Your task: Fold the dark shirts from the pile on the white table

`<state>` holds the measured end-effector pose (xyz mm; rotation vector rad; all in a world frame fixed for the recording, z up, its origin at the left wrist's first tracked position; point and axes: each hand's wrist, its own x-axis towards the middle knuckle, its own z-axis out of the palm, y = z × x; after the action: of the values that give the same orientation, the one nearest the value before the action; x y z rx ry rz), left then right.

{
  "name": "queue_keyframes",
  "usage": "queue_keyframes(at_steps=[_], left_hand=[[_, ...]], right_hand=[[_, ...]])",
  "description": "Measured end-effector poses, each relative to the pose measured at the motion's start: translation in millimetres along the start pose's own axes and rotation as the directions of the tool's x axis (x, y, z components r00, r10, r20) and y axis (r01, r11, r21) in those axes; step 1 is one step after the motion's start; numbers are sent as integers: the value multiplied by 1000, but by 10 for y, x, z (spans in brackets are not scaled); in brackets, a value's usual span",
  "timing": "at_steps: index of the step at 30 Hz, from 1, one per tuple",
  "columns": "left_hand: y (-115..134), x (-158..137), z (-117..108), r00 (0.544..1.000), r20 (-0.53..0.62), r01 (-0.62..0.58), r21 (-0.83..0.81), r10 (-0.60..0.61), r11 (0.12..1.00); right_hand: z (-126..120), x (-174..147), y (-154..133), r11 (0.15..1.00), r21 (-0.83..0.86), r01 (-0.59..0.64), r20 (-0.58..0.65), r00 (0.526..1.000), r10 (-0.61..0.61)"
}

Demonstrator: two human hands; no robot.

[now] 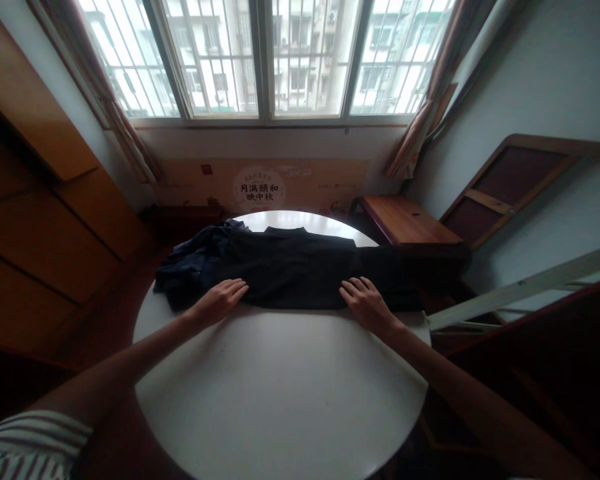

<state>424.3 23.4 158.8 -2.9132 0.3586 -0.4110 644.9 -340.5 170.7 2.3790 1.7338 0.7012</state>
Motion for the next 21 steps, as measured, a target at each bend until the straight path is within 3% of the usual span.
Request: queue_keyframes(at_steps=[5, 10, 16, 21], left_hand=[[34, -34, 17, 999, -45, 16, 35, -15, 999], [126, -256, -156, 994, -106, -30, 82, 39, 996], [540, -926, -381, 983, -161, -80, 64, 89, 995], [993, -1549, -537, 996, -60, -67, -12, 66, 998]], right_hand=[[69, -67, 62, 998, 57, -16, -47, 999, 19], [-48, -343, 55, 992, 125, 11, -101, 995, 2], [-295, -929, -282, 959, 254, 126, -195, 978, -76], [-553, -1506, -533, 913, 345, 218, -170, 971, -167]])
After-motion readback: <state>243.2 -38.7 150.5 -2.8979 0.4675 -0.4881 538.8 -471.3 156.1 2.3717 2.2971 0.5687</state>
